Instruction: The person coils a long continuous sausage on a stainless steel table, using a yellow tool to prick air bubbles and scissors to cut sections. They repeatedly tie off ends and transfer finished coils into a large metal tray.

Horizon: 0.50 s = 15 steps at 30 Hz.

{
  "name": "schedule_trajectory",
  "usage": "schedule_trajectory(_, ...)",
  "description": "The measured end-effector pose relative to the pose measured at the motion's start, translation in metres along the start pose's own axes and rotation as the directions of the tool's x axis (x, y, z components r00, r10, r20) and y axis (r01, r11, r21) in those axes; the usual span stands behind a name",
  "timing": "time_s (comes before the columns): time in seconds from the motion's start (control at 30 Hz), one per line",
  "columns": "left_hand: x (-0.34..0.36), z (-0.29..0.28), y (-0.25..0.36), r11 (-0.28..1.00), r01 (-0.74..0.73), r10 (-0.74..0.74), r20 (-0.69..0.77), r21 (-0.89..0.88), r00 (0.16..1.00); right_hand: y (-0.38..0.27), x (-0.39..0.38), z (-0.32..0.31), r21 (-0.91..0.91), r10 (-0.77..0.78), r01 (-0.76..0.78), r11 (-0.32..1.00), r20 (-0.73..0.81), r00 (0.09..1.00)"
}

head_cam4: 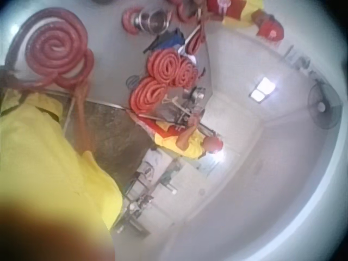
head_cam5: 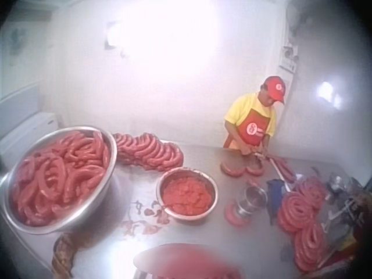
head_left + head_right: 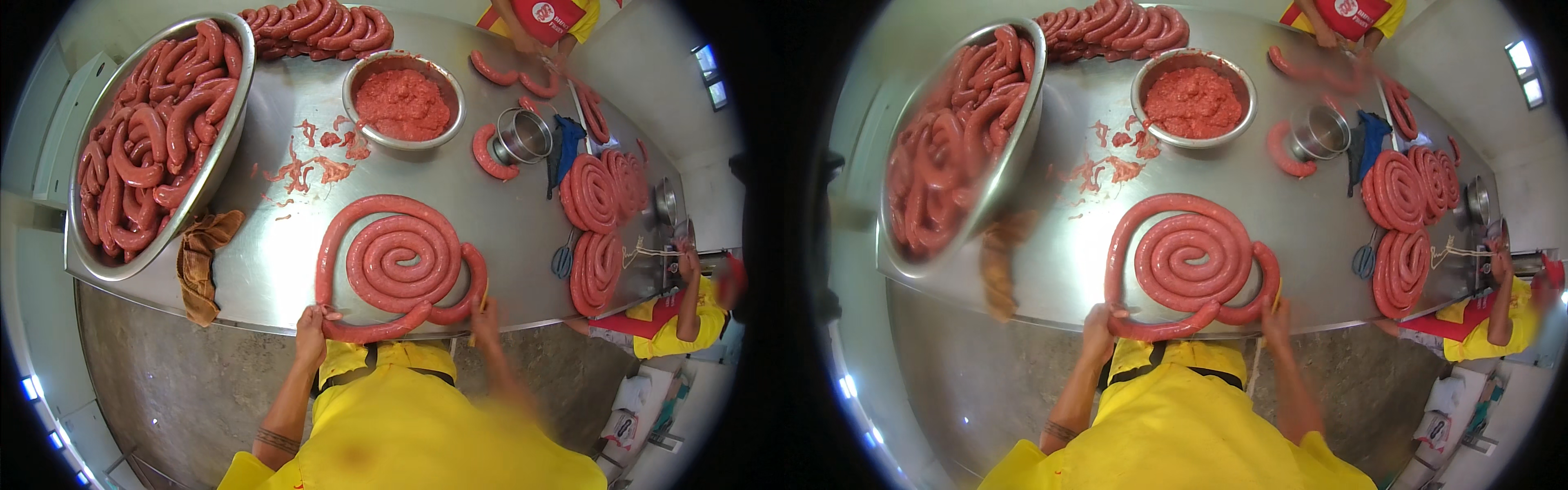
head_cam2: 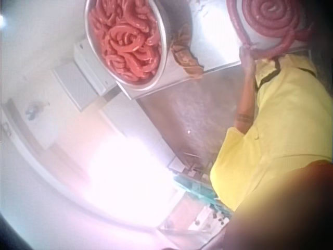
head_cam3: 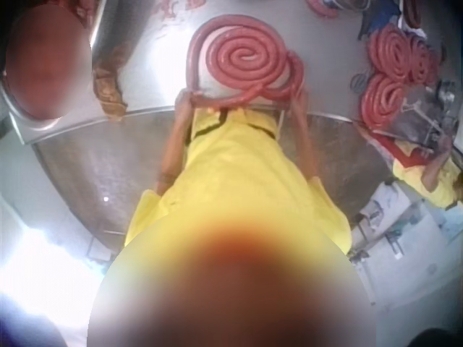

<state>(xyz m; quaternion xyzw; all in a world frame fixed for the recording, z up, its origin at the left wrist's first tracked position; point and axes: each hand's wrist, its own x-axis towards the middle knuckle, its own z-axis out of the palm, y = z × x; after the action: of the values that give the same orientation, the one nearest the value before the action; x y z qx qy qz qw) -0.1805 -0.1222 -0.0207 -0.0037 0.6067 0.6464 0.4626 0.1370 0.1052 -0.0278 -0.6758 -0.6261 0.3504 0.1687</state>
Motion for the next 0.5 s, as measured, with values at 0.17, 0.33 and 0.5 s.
schedule_trajectory(0.17,-0.019,0.004,-0.005,0.862,0.430,-0.432,0.054,-0.270,0.900,-0.011,0.064,0.062,0.109,-0.289,0.295,0.949,-0.073,0.955)
schedule_trajectory(0.33,-0.027,0.061,-0.040,0.772,0.547,-0.497,0.228,-0.325,0.837,-0.125,0.162,0.099,0.071,-0.699,0.696,0.714,0.122,0.705)
schedule_trajectory(0.5,-0.039,0.118,-0.061,0.872,0.490,-0.472,0.285,0.008,0.835,-0.218,0.163,0.141,0.160,-0.864,0.859,0.486,0.235,0.445)
